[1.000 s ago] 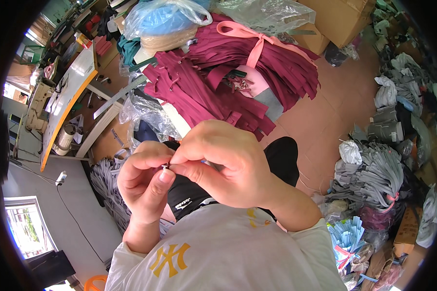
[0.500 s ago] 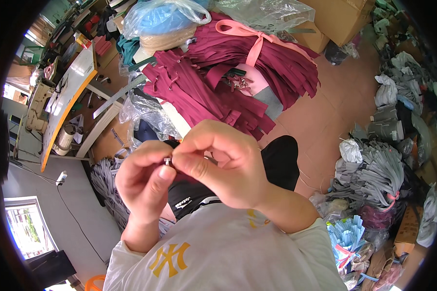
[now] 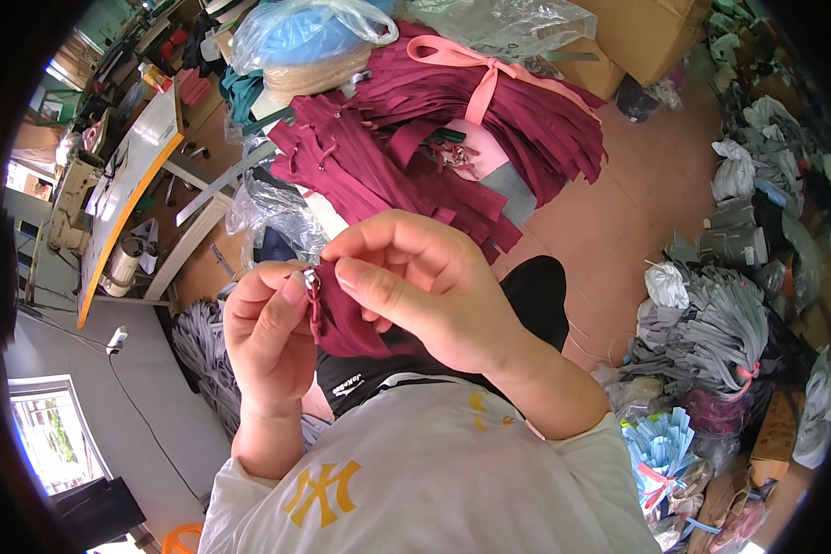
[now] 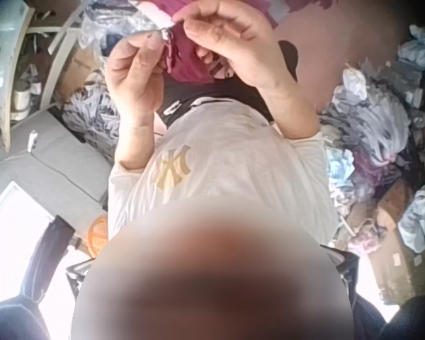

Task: Manual assembly of sliders onto zipper tapes in a workshop environment.

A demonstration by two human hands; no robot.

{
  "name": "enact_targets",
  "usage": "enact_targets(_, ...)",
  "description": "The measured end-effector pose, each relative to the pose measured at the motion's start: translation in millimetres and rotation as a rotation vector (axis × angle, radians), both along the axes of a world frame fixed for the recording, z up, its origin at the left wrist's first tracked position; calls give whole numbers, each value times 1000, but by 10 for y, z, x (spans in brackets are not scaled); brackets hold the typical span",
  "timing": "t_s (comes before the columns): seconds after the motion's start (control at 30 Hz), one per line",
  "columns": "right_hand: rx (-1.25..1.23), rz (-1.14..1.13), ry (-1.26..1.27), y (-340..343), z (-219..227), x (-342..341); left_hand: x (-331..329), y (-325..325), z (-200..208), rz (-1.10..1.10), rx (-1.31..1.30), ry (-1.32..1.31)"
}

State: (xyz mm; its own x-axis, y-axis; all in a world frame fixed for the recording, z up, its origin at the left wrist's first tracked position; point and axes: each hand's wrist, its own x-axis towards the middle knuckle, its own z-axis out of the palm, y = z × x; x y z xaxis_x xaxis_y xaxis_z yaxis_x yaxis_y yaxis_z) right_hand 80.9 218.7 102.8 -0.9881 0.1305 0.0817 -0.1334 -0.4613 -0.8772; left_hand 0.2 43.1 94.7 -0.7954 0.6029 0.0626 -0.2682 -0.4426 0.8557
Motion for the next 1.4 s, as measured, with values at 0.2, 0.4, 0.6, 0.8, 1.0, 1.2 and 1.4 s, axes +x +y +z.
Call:
enact_targets(0.2, 20, -19, 108, -31, -41, -6, -6, 5, 0, 2, -13, 11)
enact_targets(0.4, 234, -364, 205, -148, -110, -49, -11, 19, -11, -6, 53, 66)
enact_targets(0.6, 949, -585, 361, -147, -37, -42, -78, 54, -111, 67, 17, 291)
enact_targets(0.8, 804, -461, 204, -198, -61, -13, -48, 129, -144, 172, -81, 424)
enact_targets(1.0, 982, -424, 163, -143, -103, -29, -25, 195, -235, 286, -164, 314)
enact_targets(1.2, 694, -175, 35, -142, -57, -8, -168, 214, -134, 356, -157, 141)
enact_targets(1.4, 490, -81, 28, -60, -96, 6, -191, 174, -1, 213, -183, 8)
